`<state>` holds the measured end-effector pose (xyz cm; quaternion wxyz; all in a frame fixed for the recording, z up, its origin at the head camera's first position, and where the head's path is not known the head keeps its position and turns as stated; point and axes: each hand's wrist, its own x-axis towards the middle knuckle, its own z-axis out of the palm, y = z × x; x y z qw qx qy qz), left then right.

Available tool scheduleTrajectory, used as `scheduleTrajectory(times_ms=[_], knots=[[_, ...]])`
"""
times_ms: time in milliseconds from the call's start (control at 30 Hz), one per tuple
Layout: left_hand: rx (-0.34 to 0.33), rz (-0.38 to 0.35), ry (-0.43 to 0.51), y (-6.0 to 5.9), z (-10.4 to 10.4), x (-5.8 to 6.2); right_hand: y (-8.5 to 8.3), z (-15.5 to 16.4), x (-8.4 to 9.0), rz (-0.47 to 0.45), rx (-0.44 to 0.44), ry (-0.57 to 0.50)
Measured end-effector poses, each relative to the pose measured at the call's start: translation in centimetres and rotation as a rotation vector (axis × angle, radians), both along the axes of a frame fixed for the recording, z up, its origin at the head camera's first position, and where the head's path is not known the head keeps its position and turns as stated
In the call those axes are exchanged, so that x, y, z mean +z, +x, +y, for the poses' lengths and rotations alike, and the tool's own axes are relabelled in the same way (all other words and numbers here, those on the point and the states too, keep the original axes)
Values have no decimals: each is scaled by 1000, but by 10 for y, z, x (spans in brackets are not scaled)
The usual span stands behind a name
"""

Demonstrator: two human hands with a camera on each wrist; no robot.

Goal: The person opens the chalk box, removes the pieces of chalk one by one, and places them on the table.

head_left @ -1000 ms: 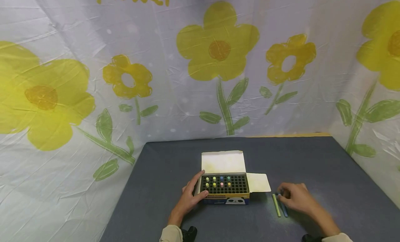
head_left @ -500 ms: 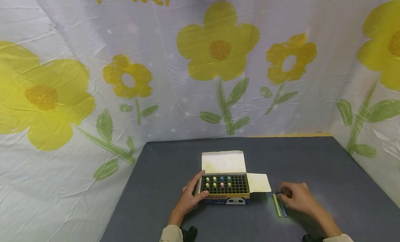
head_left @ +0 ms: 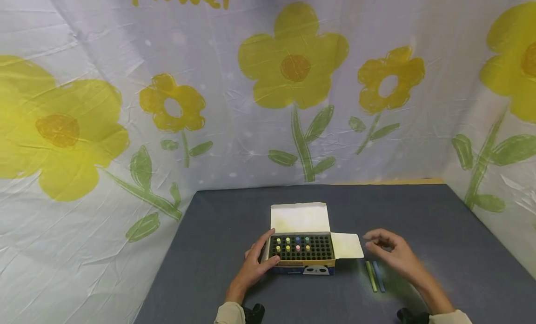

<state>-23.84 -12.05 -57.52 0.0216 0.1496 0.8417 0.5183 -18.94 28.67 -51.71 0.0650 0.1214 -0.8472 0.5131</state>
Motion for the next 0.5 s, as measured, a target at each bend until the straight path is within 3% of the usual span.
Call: scheduleTrajectory(times_ms=[300,500], knots=[[-13,13,-3,0,0,-1,-10,-34,7,114,59,-74],[-26,18,10,0,-1,0,-21,-60,7,212,69,56]])
